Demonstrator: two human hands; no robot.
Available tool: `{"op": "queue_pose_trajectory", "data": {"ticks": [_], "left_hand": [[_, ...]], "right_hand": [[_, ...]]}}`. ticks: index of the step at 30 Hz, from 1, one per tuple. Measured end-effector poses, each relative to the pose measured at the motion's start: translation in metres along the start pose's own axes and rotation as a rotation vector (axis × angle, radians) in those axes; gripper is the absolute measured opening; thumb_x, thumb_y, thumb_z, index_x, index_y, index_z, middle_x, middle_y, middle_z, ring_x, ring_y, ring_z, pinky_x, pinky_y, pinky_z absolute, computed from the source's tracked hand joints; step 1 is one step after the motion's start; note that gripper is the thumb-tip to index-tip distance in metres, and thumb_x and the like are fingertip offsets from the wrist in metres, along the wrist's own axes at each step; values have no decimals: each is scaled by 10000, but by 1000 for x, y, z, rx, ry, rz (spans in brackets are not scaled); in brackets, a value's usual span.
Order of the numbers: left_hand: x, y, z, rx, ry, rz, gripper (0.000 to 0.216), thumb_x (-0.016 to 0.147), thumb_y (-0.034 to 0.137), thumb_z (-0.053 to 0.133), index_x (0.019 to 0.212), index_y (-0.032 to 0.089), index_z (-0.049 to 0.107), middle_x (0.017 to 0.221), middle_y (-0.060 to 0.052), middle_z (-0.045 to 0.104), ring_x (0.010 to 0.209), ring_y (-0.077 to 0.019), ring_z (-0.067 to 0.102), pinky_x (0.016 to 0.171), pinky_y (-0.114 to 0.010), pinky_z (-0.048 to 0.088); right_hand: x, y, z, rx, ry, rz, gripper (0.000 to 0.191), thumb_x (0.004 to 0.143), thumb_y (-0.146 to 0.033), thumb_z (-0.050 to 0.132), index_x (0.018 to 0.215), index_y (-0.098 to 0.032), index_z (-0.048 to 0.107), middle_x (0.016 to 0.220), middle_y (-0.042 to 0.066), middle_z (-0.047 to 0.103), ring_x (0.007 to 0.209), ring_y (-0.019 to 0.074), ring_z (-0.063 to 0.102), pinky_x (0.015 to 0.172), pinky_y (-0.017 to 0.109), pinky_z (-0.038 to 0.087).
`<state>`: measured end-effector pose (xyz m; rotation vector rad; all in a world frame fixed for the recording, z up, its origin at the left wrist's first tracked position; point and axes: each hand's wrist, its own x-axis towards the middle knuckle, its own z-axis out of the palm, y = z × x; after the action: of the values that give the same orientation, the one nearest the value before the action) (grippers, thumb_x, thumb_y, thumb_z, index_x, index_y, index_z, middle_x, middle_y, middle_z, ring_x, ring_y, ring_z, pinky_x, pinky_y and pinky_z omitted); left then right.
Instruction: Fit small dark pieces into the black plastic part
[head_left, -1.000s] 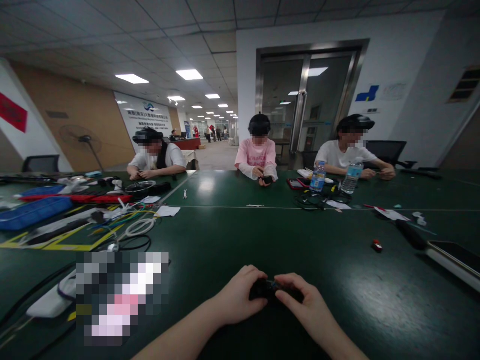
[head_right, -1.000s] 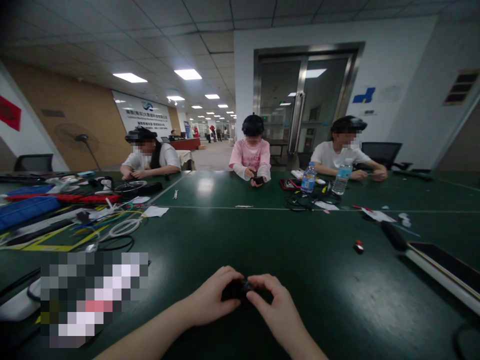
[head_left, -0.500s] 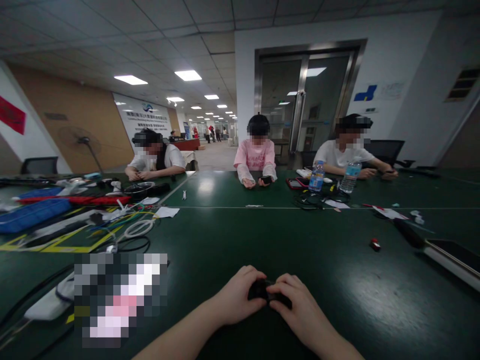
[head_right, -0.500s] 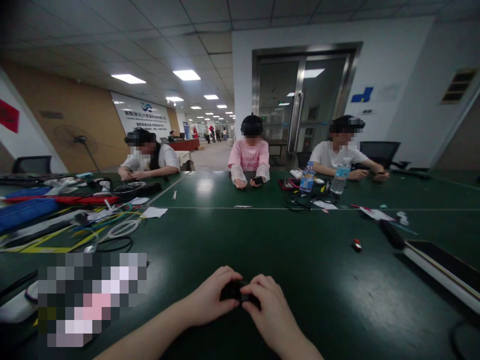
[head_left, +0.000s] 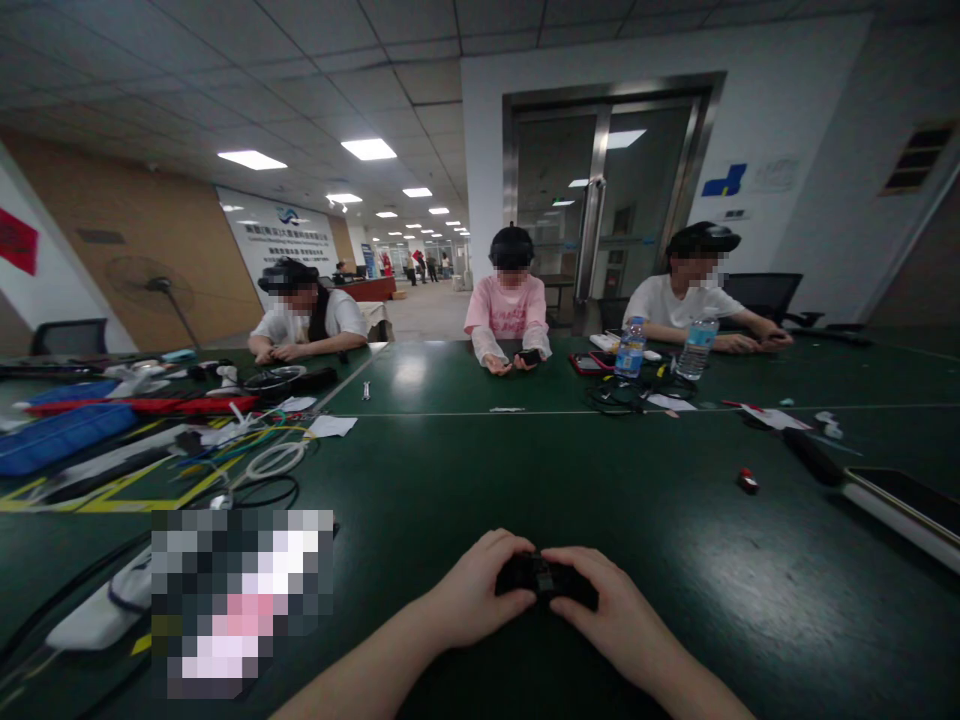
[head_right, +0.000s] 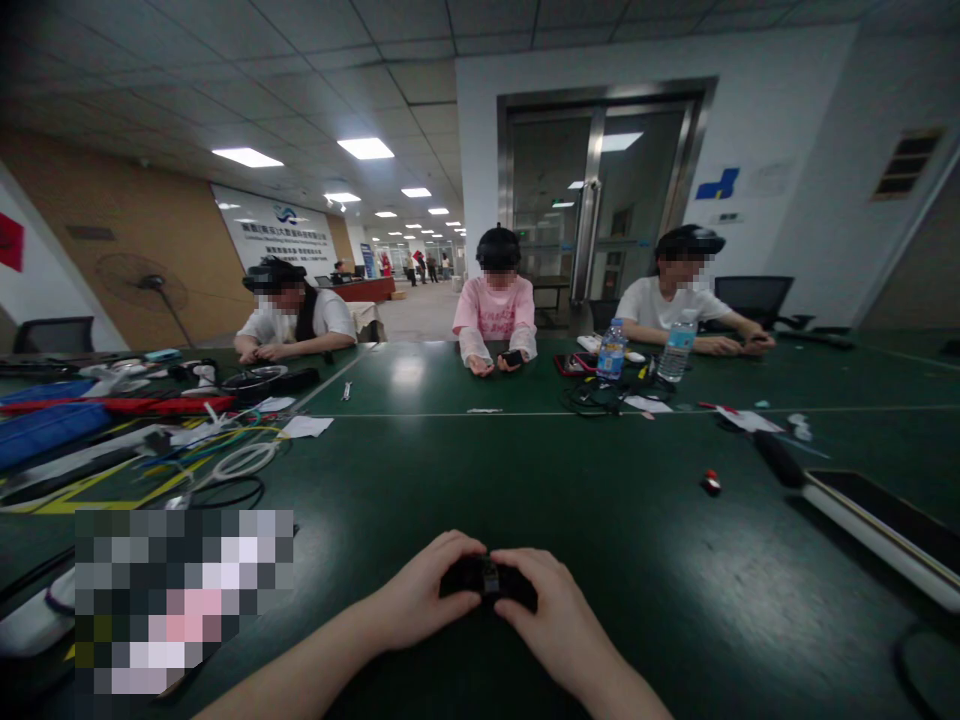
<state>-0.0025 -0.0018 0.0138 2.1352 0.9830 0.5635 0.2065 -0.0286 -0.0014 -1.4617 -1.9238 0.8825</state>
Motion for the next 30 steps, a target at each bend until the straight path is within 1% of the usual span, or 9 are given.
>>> {"op": "queue_pose_trajectory", "data": {"ticks": [3,7,9,11,14,17,22,26,30], "left_hand": [[-1,-3,1,-33,22,14,445,765,173,632,1184,233,494,1127,-57,531,1016,-208,514,897,-347,433],[-1,-7,3,-74,39,8,573,734,146,660,1250,244,430,1167,-59,522,1046,-215,514,930,-359,422],[0,-8,3,-72,43,10,534,733,133,654,1218,237,458,1143,-55,532,1033,-213,523,915,-352,429],[0,-7,3,-64,41,18,474,744,130,639,1181,231,487,1122,-53,538,1028,-212,524,908,-346,431],[0,-5,3,-67,51,45,442,748,123,638,1158,224,505,1122,-53,531,1035,-207,517,914,-334,427],[-1,-4,3,-85,65,54,448,752,114,634,1167,223,505,1117,-49,526,1031,-199,519,917,-328,426],[-1,-6,3,-126,61,-1,534,757,124,640,1237,235,435,1160,-56,519,1058,-210,516,941,-361,418],[0,-9,5,-117,85,-7,478,749,131,655,1180,226,471,1120,-52,544,1020,-206,532,907,-353,438],[0,-8,5,-127,77,-14,484,760,116,640,1193,236,459,1138,-51,546,1033,-203,531,913,-356,435]], "right_hand": [[0,1,1,40,31,-30,374,729,-197,615,1087,-304,601,1114,12,620,1082,222,539,960,391,406],[0,1,2,62,43,-31,385,731,-198,625,1098,-307,591,1116,8,616,1079,224,543,953,389,411],[0,0,2,71,38,-42,360,743,-197,618,1084,-309,598,1111,4,617,1075,219,545,949,383,414],[0,-1,1,75,34,-66,299,752,-193,608,1028,-304,626,1102,3,618,1069,214,549,946,374,415],[0,-3,0,86,28,-94,239,759,-189,599,968,-292,655,1108,13,612,1067,210,549,953,367,411],[0,-3,1,111,30,-93,233,767,-201,596,975,-289,654,1108,16,607,1064,206,552,949,365,417],[-1,-3,1,142,41,-116,217,775,-197,577,966,-274,647,1104,26,603,1066,207,553,949,365,421],[-1,-7,0,145,46,-111,254,762,-191,572,994,-276,630,1104,23,613,1074,214,550,960,375,413],[-1,-9,-1,119,44,-35,359,743,-222,590,1097,-280,580,1129,27,620,1081,230,550,960,402,413]]}}
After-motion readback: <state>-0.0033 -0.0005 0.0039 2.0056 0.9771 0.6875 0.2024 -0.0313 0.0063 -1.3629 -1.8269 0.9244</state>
